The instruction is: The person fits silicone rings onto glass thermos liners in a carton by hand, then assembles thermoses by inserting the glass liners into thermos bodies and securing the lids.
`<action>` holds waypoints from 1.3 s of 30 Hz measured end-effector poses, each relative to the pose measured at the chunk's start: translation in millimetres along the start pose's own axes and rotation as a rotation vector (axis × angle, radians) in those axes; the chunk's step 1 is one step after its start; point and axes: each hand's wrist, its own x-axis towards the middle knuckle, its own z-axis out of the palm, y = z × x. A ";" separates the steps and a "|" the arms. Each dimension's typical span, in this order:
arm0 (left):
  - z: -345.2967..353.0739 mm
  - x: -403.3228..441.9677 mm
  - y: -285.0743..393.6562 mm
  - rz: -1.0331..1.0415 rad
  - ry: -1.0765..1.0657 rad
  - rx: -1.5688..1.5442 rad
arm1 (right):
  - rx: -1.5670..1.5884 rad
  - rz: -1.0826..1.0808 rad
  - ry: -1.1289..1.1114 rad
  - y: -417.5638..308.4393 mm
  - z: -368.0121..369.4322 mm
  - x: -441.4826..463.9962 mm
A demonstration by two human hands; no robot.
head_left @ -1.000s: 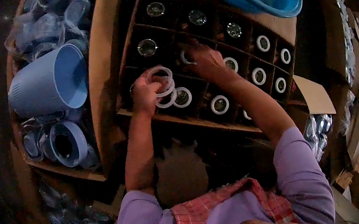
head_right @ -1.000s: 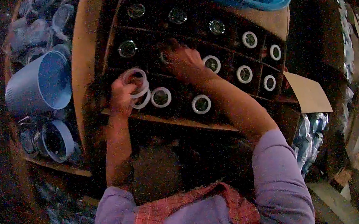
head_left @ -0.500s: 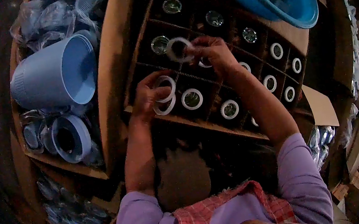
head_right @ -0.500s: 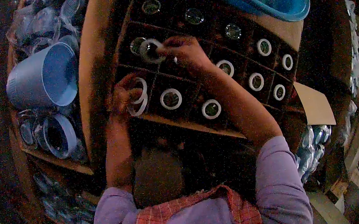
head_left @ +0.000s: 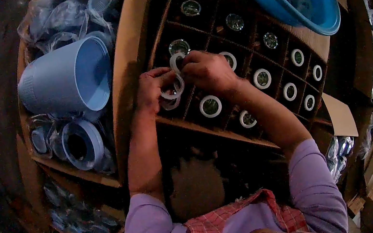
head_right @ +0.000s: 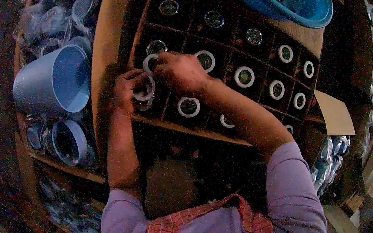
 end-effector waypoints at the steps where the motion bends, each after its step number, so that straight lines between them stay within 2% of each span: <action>1: -2.1 -0.6 1.6 0.012 -0.012 0.050 | 0.125 -0.010 0.035 2.2 -2.5 -1.8; 4: -0.4 -3.7 12.5 -0.008 -0.074 0.097 | 0.340 0.187 0.258 25.7 -3.5 3.8; 5: -0.1 -2.5 14.8 -0.022 -0.103 0.100 | 0.549 0.399 0.151 25.8 -10.8 9.5; 8: -2.2 6.6 22.6 -0.054 -0.178 0.212 | 0.799 0.433 -0.209 32.0 -20.9 21.2; 11: 1.6 9.0 34.1 -0.026 -0.078 0.471 | 0.614 0.394 -0.273 49.4 -17.0 29.6; 15: -1.4 32.7 21.7 0.204 0.046 0.820 | 0.252 0.434 -0.250 56.9 -4.5 41.1; 18: 7.6 44.9 23.9 0.269 0.180 0.965 | -0.059 0.303 -0.054 78.0 25.8 41.4; 21: 13.3 61.3 21.7 0.318 0.286 1.002 | -0.286 0.409 0.025 80.7 34.3 49.0; 24: 13.7 70.8 19.4 0.380 0.363 1.054 | -0.326 0.326 0.161 75.0 34.9 59.1; 27: 5.2 75.2 14.0 0.454 0.416 1.119 | -0.310 0.329 0.178 64.8 39.2 71.0; 29: 4.4 73.7 13.2 0.471 0.450 1.144 | -0.275 0.395 0.086 65.3 39.2 75.1; 32: 8.9 53.8 12.2 0.476 0.500 0.985 | -0.245 0.455 0.000 64.1 39.2 79.4; 35: 1.4 34.0 -2.9 0.460 0.498 0.646 | -0.303 0.429 -0.078 63.7 41.3 78.1; 38: -6.0 9.6 -11.0 0.336 0.468 0.442 | -0.283 0.313 -0.073 62.2 47.2 58.7; 39: -7.9 4.4 -13.6 0.228 0.425 0.287 | -0.257 0.265 -0.060 58.4 46.9 50.6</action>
